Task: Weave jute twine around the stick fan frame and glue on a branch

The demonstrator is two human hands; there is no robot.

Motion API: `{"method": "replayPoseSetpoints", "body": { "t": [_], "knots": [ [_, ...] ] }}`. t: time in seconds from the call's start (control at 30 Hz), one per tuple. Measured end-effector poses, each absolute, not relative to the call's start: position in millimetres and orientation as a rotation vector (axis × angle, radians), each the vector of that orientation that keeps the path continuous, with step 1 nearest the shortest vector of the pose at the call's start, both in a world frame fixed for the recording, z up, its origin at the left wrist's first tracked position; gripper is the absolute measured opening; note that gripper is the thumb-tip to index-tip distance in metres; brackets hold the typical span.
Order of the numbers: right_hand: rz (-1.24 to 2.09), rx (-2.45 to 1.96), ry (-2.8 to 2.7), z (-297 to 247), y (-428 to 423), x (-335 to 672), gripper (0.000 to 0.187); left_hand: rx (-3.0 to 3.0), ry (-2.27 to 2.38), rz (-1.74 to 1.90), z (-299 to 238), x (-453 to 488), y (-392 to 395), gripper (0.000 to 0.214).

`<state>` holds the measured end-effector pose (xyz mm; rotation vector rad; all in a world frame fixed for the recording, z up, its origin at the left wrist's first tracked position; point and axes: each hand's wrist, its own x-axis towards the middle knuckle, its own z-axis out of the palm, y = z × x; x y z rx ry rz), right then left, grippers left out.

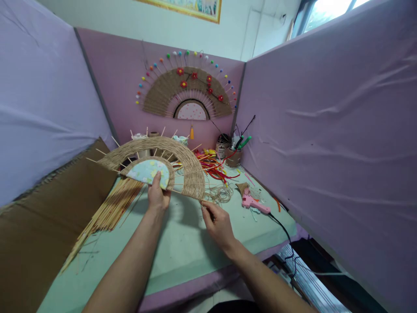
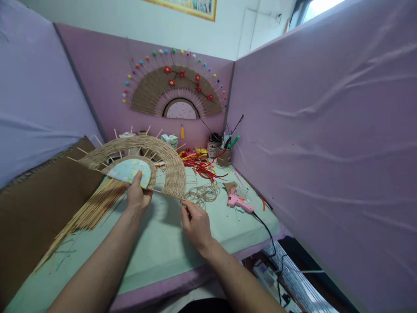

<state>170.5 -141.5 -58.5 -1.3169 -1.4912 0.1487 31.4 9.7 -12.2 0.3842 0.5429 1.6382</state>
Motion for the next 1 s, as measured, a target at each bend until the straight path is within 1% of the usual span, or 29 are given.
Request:
{"method": "replayPoseSetpoints", "body": {
  "t": [0.23,0.4,0.5,0.73,0.87,1.0],
  "knots": [
    [0.046,-1.489,-1.693,-38.0,-158.6,180.9,0.015,0.444,0.565,1.657,-7.7,28.4,7.8,0.026],
    [-0.016,-1.46,-1.683,-34.1,-155.8,194.9,0.017,0.507,0.592,1.595,-6.8,31.4,4.5,0.025],
    [0.044,-1.421,-1.588,-41.0,-150.8,199.4,0.018,0.514,0.582,1.522,-9.1,34.2,2.8,0.023],
    [0.344,-1.359,-1.369,-50.0,-147.2,197.9,0.025,0.421,0.535,1.445,-6.9,34.3,1.4,0.02],
    [0.374,-1.348,-1.318,-49.2,-146.1,197.9,0.027,0.417,0.539,1.408,-3.9,32.9,1.5,0.022],
    [0.324,-1.364,-1.319,-50.6,-144.7,200.2,0.032,0.449,0.538,1.345,-5.7,33.9,1.5,0.021]
  ]
}}
